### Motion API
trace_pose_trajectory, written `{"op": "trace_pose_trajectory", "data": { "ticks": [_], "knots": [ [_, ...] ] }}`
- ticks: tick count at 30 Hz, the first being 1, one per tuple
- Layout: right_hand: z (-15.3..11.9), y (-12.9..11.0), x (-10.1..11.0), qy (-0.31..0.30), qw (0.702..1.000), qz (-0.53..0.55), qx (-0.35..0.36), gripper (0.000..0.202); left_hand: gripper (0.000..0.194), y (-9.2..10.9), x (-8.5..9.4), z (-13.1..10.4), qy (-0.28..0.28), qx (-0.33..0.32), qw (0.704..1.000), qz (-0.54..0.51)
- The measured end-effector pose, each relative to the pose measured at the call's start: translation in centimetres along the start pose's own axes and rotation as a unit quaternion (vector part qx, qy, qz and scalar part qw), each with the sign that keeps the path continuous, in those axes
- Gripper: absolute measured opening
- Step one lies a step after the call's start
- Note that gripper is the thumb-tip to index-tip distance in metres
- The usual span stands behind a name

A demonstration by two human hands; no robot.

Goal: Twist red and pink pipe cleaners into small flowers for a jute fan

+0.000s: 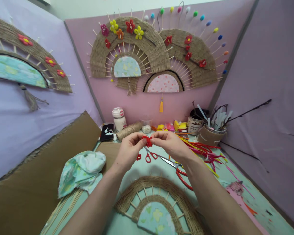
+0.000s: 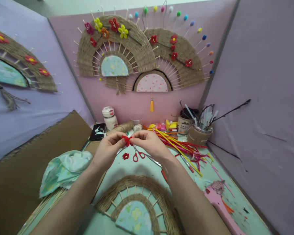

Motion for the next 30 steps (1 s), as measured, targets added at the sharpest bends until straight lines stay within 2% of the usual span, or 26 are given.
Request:
{"op": "trace_pose_trajectory", "data": {
  "ticks": [4,7,9,12,14,15,16,18,20,22,25,30],
  "knots": [
    [0.0,-0.1,-0.2,0.015,1.0,-0.016,0.019,0.014,0.021,-0.5,0.0,-0.1,-0.001,0.059,0.997,-0.047],
    [0.0,-0.6,-0.3,0.04,0.989,-0.104,0.093,0.011,0.022,-0.1,-0.1,-0.2,0.0,0.107,0.988,-0.109],
    [-0.3,-1.2,-0.5,0.075,0.958,-0.202,0.192,0.008,0.024,0.2,-0.2,-0.3,0.004,0.145,0.979,-0.141],
    [-1.0,-1.9,-1.1,0.129,0.873,-0.325,0.34,0.009,0.026,0.6,-0.5,-0.5,0.006,0.183,0.969,-0.165],
    [-1.1,-1.7,-1.4,0.145,0.838,-0.359,0.385,0.01,0.027,0.5,-0.5,-0.5,0.014,0.191,0.968,-0.162],
    [-1.0,-1.5,-1.4,0.148,0.836,-0.36,0.388,0.01,0.028,0.3,-0.5,-0.5,0.019,0.19,0.969,-0.156],
    [-0.8,-1.3,-1.3,0.149,0.844,-0.35,0.378,0.01,0.028,0.1,-0.4,-0.5,0.026,0.184,0.972,-0.145],
    [-0.1,-0.7,-0.9,0.143,0.886,-0.302,0.321,0.008,0.027,-0.4,-0.1,-0.3,0.037,0.163,0.979,-0.116],
    [0.6,0.0,-0.3,0.126,0.936,-0.232,0.232,0.009,0.026,-1.0,0.4,0.1,0.049,0.137,0.986,-0.076],
    [1.1,0.6,0.2,0.116,0.968,-0.168,0.149,0.014,0.026,-1.6,1.1,0.4,0.076,0.117,0.99,-0.025],
    [1.2,0.9,0.6,0.118,0.984,-0.11,0.077,0.02,0.024,-1.9,1.9,0.8,0.11,0.074,0.989,0.071],
    [1.4,1.3,-0.2,0.095,0.989,-0.103,0.056,0.02,0.018,-1.4,1.3,0.8,0.096,0.024,0.971,0.22]
  ]
}}
Point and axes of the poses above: each hand's wrist, its own z-axis towards the middle knuckle, its own x-axis out of the back of the hand, y = z × x, the point moved 4 cm from there along z, towards the middle knuckle, and after that the axes turned 5 degrees about -x, right-handed, at the moved point
